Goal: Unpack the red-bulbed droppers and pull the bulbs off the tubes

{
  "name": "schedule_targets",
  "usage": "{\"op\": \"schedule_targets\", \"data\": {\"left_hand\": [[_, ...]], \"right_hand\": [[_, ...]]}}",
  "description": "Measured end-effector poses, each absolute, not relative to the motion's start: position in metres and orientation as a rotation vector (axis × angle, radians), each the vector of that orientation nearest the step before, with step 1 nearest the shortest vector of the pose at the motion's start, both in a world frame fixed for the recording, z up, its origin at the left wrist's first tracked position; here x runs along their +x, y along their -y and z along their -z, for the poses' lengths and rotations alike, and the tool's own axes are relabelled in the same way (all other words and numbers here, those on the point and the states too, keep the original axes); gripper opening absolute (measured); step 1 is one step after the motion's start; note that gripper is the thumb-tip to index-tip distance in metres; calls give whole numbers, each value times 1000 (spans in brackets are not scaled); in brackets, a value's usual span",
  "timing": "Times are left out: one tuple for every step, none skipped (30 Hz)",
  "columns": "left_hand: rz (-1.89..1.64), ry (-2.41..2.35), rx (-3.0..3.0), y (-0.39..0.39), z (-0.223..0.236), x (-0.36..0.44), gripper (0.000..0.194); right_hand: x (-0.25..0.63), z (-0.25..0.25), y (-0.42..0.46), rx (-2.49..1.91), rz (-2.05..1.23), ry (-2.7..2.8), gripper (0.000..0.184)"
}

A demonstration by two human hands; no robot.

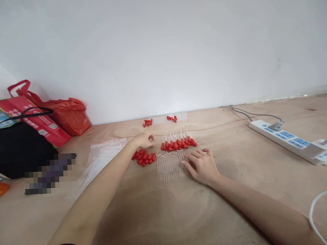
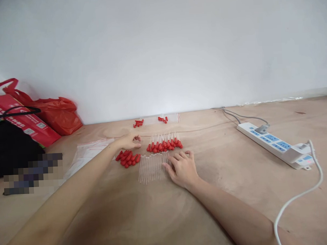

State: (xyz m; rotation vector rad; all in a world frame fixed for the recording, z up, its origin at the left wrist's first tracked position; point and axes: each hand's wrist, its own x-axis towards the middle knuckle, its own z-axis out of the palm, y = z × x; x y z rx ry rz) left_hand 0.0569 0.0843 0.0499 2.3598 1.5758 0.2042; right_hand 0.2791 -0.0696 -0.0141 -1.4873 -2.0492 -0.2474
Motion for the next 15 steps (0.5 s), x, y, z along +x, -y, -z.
{"op": "schedule_targets", "data": {"left_hand": [[-154,-1522,2340,-89,-48,56,24],[-117,-1471,2322,-92,-47,54,24],[-95,-1427,2306,-93,-46,51,24],[-85,-1389,2295,-94,-46,48,23],[-79,-1358,2285,-94,-47,45,23],[-71,-1332,2274,-93,-48,42,22],[-54,-1309,2261,-92,-51,38,23],[-29,-1289,2246,-92,-54,34,24],[2,-1273,2230,-91,-57,31,25],[32,-1260,2213,-91,-59,27,26],[59,-1252,2197,-91,-61,24,27],[78,-1248,2182,-91,-62,22,28],[88,-1247,2169,-91,-63,20,30],[91,-1249,2159,-91,-62,19,32],[90,-1253,2150,-91,-62,18,34]], "right_hand": [[279,14,70,-1486,255,2050,31],[280,14,69,-1484,258,2050,32],[280,14,69,-1482,258,2050,32],[280,14,69,-1480,255,2049,31],[280,13,69,-1480,248,2048,31],[280,13,69,-1479,242,2047,31],[279,13,69,-1479,239,2046,31],[279,12,69,-1480,240,2045,31],[279,12,70,-1480,244,2043,30],[279,12,70,-1481,248,2042,30],[278,12,70,-1482,251,2040,30],[278,12,70,-1483,249,2037,29],[278,12,70,-1485,244,2036,29],[278,12,70,-1486,238,2035,29],[278,12,70,-1486,232,2035,29]]}}
